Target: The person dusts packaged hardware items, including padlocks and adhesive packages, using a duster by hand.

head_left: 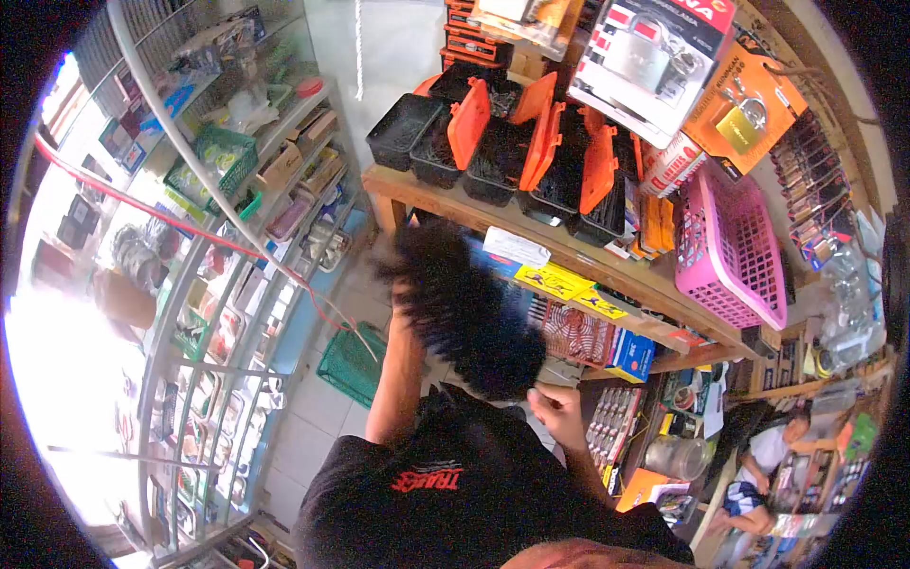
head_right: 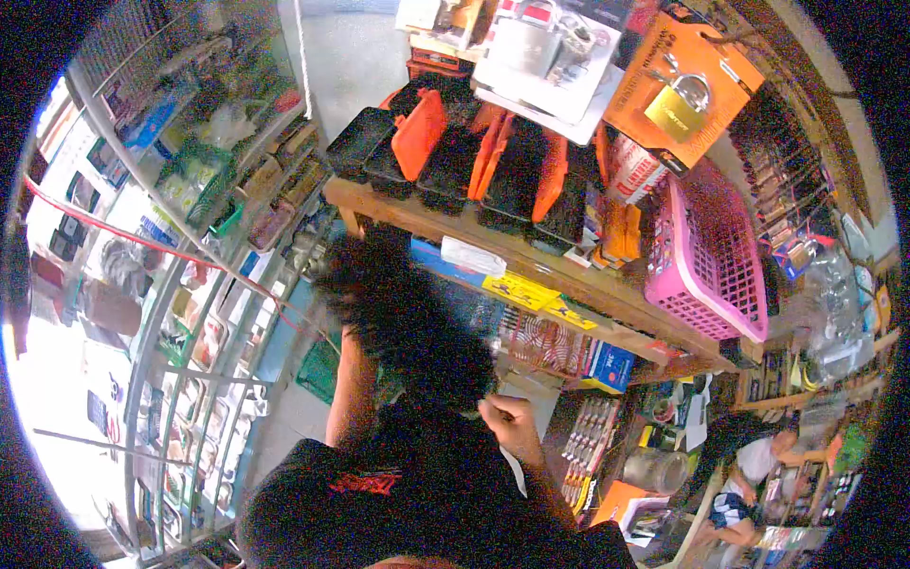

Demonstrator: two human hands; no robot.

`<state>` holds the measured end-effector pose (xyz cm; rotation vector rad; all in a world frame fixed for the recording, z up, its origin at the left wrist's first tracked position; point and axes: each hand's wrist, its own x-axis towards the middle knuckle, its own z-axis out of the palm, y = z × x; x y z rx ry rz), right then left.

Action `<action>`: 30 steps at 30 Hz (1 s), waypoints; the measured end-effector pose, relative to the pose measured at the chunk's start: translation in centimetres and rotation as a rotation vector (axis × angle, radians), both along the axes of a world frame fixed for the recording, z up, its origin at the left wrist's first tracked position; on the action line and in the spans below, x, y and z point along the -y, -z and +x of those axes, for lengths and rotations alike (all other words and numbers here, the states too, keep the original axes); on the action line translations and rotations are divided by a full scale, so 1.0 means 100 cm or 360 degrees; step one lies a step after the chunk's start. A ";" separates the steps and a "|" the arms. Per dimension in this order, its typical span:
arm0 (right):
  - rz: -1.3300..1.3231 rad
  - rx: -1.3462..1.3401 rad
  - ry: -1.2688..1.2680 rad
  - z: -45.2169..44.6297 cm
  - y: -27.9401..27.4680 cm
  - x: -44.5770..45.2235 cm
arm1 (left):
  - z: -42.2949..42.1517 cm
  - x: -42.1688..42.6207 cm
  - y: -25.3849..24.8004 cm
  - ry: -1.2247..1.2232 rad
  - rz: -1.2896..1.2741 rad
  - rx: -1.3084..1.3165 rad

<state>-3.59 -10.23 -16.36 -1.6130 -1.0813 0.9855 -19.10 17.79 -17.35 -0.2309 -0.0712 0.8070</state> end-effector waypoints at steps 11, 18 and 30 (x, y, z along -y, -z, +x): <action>0.0014 0.0049 0.0299 -0.011 0.006 -0.018 | 0.019 0.020 -0.034 -0.0453 0.0930 -0.0604; 0.0073 0.0016 0.0387 -0.007 0.010 -0.019 | 0.022 0.025 -0.053 -0.0607 0.1711 -0.1859; 0.0025 0.0004 0.0314 0.018 0.024 -0.011 | 0.005 0.021 -0.035 -0.0091 0.1452 -0.1750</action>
